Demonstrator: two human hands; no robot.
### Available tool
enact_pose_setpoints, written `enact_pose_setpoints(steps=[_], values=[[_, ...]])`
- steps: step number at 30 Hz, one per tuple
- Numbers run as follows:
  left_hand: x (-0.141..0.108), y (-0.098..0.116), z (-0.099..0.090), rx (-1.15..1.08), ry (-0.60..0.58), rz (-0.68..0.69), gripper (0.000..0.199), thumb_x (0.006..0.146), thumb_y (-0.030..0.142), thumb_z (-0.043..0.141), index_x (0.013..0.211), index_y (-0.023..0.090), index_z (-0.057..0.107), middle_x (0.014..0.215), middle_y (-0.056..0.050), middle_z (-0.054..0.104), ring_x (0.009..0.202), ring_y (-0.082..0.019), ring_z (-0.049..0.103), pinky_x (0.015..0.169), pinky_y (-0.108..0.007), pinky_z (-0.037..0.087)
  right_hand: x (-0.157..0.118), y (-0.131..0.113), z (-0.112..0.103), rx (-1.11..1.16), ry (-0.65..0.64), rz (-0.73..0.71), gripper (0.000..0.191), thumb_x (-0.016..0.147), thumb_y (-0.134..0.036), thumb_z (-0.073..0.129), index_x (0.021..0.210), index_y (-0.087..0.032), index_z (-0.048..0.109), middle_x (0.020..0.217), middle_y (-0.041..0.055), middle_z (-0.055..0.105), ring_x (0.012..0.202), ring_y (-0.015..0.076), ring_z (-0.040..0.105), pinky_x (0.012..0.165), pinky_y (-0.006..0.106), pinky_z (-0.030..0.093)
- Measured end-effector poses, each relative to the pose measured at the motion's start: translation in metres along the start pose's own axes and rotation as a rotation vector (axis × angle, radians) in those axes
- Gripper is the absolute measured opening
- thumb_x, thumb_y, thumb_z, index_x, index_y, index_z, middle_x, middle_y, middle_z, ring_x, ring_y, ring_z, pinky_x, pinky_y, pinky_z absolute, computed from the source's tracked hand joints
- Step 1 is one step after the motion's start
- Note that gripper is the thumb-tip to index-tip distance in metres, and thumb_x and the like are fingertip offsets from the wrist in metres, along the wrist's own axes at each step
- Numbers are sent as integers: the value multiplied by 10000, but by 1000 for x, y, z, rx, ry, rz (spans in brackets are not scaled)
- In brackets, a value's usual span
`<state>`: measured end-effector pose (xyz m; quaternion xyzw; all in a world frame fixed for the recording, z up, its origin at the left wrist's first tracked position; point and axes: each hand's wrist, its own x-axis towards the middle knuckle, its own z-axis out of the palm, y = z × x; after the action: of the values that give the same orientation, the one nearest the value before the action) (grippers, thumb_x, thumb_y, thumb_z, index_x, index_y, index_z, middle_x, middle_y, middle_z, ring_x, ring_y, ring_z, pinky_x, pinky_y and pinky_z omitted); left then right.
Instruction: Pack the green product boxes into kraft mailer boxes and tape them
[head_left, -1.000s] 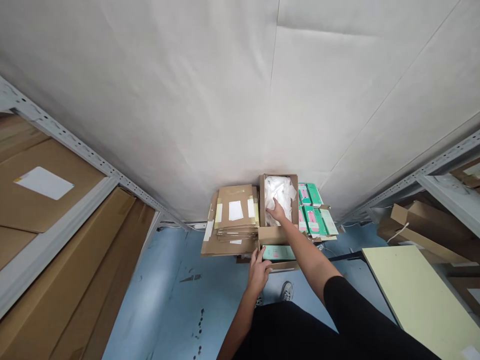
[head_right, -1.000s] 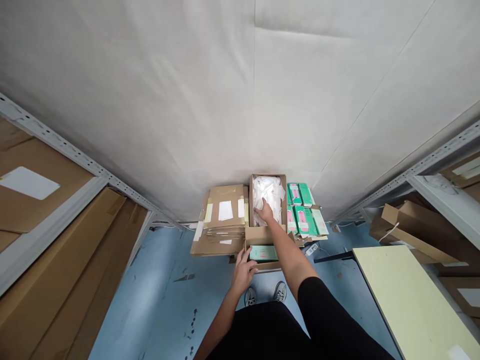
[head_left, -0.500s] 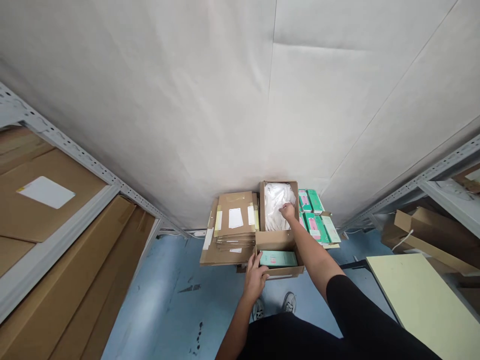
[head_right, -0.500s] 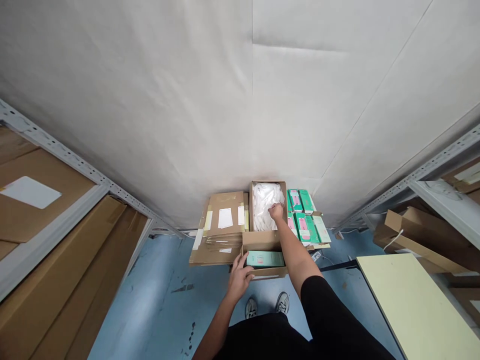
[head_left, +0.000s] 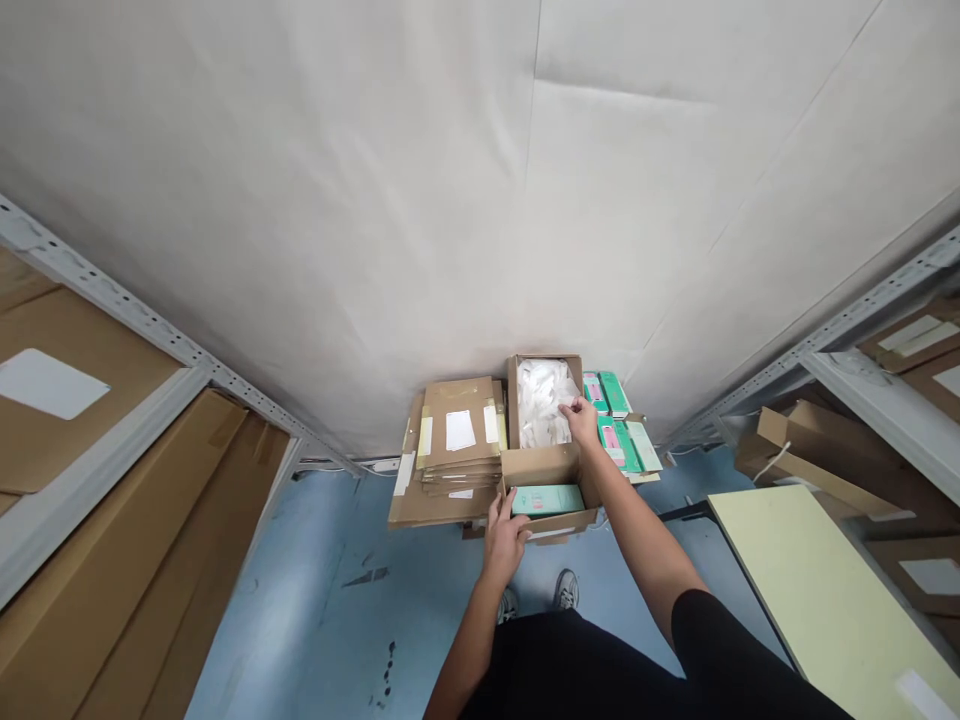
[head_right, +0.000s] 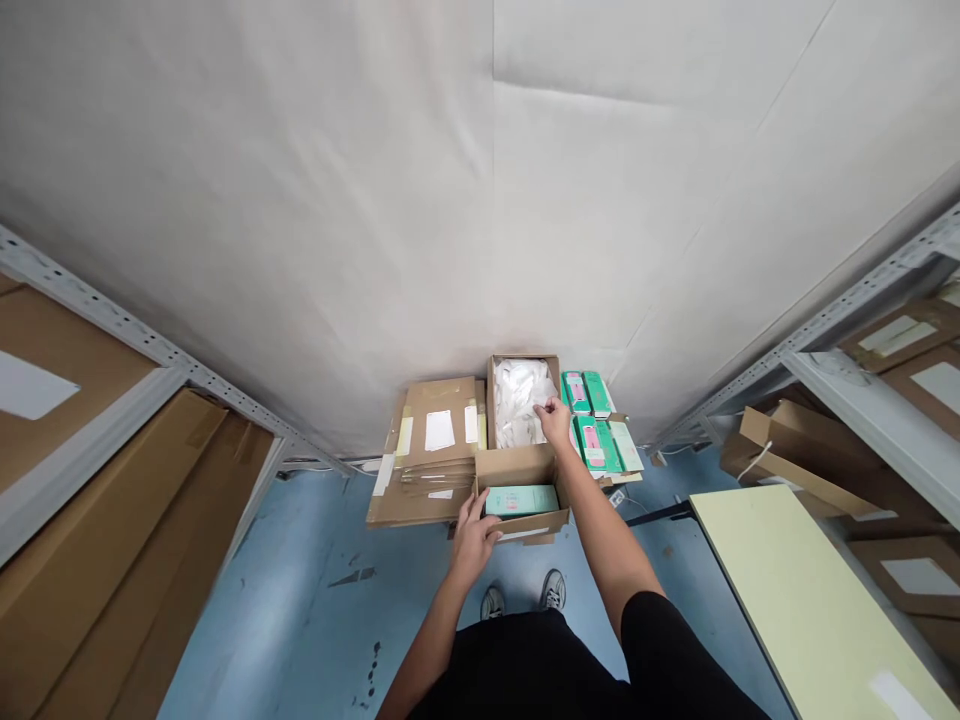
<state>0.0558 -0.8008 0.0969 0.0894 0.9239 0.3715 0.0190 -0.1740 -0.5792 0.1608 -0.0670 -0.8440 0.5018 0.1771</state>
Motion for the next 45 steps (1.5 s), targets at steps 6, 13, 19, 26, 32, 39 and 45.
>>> enact_pose_setpoints(steps=[6, 13, 19, 26, 32, 39, 45], values=[[1, 12, -10, 5, -46, 55, 173, 870, 136, 651, 901, 244, 782, 1668, -7, 382, 1506, -371, 318, 1185, -580, 399, -88, -25, -59, 82, -40, -97, 323, 873, -491, 668, 745, -208, 580, 713, -8, 614, 671, 157, 535, 641, 259, 457], [-2, 43, -11, 41, -75, 108, 161, 910, 207, 642, 960, 257, 786, 1702, 20, 311, 1523, -362, 281, 1209, -574, 366, -178, -18, -113, -143, -434, -283, 350, 879, -388, 707, 1207, -268, 723, 1362, 83, 676, 1143, 254, 700, 963, 357, 559], [9, 90, 31, 82, -62, 165, 232, 899, 222, 648, 1071, 291, 788, 1675, 24, 370, 1507, -377, 312, 1216, -575, 360, -189, 18, -189, -221, -353, -300, 392, 873, -324, 737, 1264, -303, 717, 1389, 59, 688, 1223, 259, 684, 1034, 402, 555], [30, 190, 119, 95, -159, 304, 269, 885, 214, 645, 1101, 290, 787, 1691, 41, 334, 1498, -375, 333, 1218, -540, 363, -209, 65, -339, -275, -115, -207, 308, 959, -336, 642, 1247, -264, 723, 1271, 96, 729, 1231, 283, 651, 1066, 468, 547], [39, 275, 221, 84, -285, 425, 245, 860, 192, 653, 1044, 268, 797, 1674, 7, 366, 1506, -389, 318, 1217, -568, 360, -258, 123, -458, -376, 114, -53, 476, 966, -342, 628, 1438, -288, 597, 1525, 97, 561, 1454, 316, 475, 1189, 560, 446], [47, 374, 329, 46, -508, 648, 255, 847, 175, 675, 1053, 258, 800, 1661, -27, 391, 1513, -389, 330, 1209, -579, 380, -308, 170, -560, -458, 412, 151, 521, 961, -300, 632, 1474, -284, 549, 1682, 102, 337, 1528, 313, 378, 1207, 532, 425], [68, 421, 398, -1, -669, 811, 356, 836, 158, 696, 1169, 254, 776, 1664, -58, 388, 1541, -372, 314, 1220, -570, 377, -320, 195, -591, -510, 573, 323, 533, 954, -293, 632, 1479, -281, 539, 1718, 89, 256, 1542, 322, 350, 1197, 530, 431]])
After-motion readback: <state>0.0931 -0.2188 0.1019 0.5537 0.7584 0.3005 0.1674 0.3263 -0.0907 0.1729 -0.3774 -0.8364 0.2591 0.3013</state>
